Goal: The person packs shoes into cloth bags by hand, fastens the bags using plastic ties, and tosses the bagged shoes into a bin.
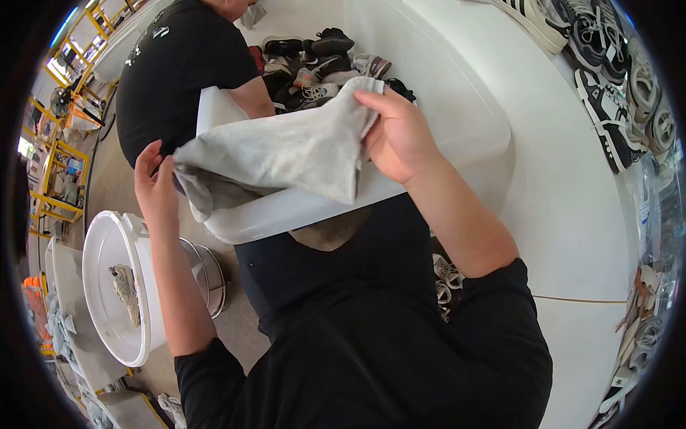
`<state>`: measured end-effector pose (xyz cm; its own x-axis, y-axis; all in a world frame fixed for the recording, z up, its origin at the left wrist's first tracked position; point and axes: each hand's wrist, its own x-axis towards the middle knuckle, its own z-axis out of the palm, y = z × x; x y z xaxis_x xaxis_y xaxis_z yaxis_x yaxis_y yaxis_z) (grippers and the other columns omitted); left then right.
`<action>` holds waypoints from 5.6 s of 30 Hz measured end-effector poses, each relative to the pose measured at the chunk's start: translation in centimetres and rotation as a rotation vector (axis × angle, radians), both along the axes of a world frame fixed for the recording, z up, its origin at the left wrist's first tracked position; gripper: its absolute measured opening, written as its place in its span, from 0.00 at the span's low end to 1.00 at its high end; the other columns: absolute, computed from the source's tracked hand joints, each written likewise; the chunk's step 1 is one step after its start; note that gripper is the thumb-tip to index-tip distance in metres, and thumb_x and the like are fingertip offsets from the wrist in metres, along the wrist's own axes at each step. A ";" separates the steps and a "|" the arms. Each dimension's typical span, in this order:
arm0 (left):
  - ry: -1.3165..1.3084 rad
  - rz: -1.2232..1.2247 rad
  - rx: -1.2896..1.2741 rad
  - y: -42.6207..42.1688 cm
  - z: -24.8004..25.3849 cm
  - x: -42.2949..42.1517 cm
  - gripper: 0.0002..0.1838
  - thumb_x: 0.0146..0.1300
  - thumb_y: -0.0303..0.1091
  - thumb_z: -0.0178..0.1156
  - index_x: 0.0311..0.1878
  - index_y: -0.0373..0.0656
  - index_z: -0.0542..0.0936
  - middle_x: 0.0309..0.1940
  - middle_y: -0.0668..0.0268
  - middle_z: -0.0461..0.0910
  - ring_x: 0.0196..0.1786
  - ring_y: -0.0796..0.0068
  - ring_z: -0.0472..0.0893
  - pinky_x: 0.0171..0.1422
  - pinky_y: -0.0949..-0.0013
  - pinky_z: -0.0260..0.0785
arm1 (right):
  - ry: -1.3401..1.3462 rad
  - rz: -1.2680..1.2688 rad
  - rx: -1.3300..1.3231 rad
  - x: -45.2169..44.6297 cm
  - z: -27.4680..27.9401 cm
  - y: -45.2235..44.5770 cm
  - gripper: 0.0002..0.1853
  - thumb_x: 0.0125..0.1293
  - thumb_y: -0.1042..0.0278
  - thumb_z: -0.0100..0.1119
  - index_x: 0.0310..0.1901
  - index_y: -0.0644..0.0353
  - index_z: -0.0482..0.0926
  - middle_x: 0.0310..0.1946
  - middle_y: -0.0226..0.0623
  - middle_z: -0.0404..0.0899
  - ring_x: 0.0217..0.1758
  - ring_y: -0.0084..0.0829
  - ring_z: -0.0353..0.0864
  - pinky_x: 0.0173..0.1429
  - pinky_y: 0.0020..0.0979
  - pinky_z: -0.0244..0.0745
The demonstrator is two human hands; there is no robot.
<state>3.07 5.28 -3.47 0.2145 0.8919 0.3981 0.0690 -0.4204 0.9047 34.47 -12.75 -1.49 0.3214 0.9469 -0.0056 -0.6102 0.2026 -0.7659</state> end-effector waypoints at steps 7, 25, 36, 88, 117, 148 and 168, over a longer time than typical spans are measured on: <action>0.185 -0.438 0.249 -12.0 3.1 7.9 0.21 0.61 0.31 0.75 0.53 0.39 0.76 0.43 0.66 0.82 0.49 0.77 0.83 0.51 0.68 0.77 | -0.207 -0.073 0.150 -6.2 0.8 0.3 0.12 0.78 0.69 0.51 0.58 0.63 0.71 0.53 0.38 0.80 0.57 0.32 0.83 0.63 0.39 0.78; -0.465 -0.820 -0.614 -8.3 5.4 4.7 0.07 0.79 0.33 0.51 0.48 0.42 0.76 0.44 0.66 0.82 0.46 0.78 0.81 0.53 0.73 0.73 | -1.229 -0.040 -0.051 -4.6 -0.8 -3.3 0.17 0.64 0.69 0.66 0.54 0.61 0.81 0.47 0.43 0.86 0.48 0.39 0.86 0.54 0.40 0.79; -0.240 -0.685 -0.339 -2.1 11.5 -1.2 0.06 0.78 0.31 0.52 0.47 0.41 0.76 0.54 0.63 0.81 0.55 0.78 0.78 0.63 0.73 0.66 | -1.391 0.391 -0.026 0.0 -6.1 7.7 0.17 0.61 0.64 0.72 0.49 0.61 0.81 0.46 0.37 0.81 0.50 0.30 0.80 0.57 0.34 0.75; 0.135 -0.007 -0.680 7.7 6.0 -18.3 0.18 0.73 0.33 0.54 0.61 0.34 0.79 0.53 0.59 0.83 0.54 0.67 0.83 0.62 0.65 0.75 | -1.320 0.383 -0.333 7.1 5.4 6.8 0.11 0.68 0.65 0.64 0.48 0.58 0.85 0.36 0.27 0.83 0.39 0.20 0.78 0.42 0.25 0.73; 0.203 0.150 -0.461 2.4 -6.3 -10.2 0.12 0.73 0.32 0.57 0.52 0.36 0.82 0.44 0.67 0.84 0.49 0.78 0.79 0.57 0.75 0.69 | -1.700 0.593 -0.455 10.3 -5.6 12.9 0.23 0.69 0.60 0.63 0.63 0.60 0.77 0.42 0.40 0.86 0.47 0.35 0.85 0.53 0.37 0.79; 0.581 0.398 -0.118 0.2 -10.8 -3.0 0.04 0.72 0.24 0.54 0.45 0.36 0.76 0.38 0.67 0.74 0.43 0.76 0.72 0.56 0.73 0.63 | -1.918 0.865 -1.134 22.4 -39.3 16.4 0.20 0.61 0.66 0.62 0.53 0.68 0.78 0.46 0.52 0.85 0.52 0.53 0.84 0.54 0.48 0.80; 0.447 0.376 -0.132 0.7 -11.1 -2.2 0.03 0.71 0.24 0.52 0.44 0.35 0.74 0.37 0.67 0.72 0.42 0.76 0.70 0.54 0.73 0.62 | -2.011 0.994 -1.021 17.0 -33.6 18.5 0.26 0.64 0.42 0.62 0.38 0.64 0.88 0.39 0.50 0.87 0.46 0.50 0.87 0.51 0.46 0.82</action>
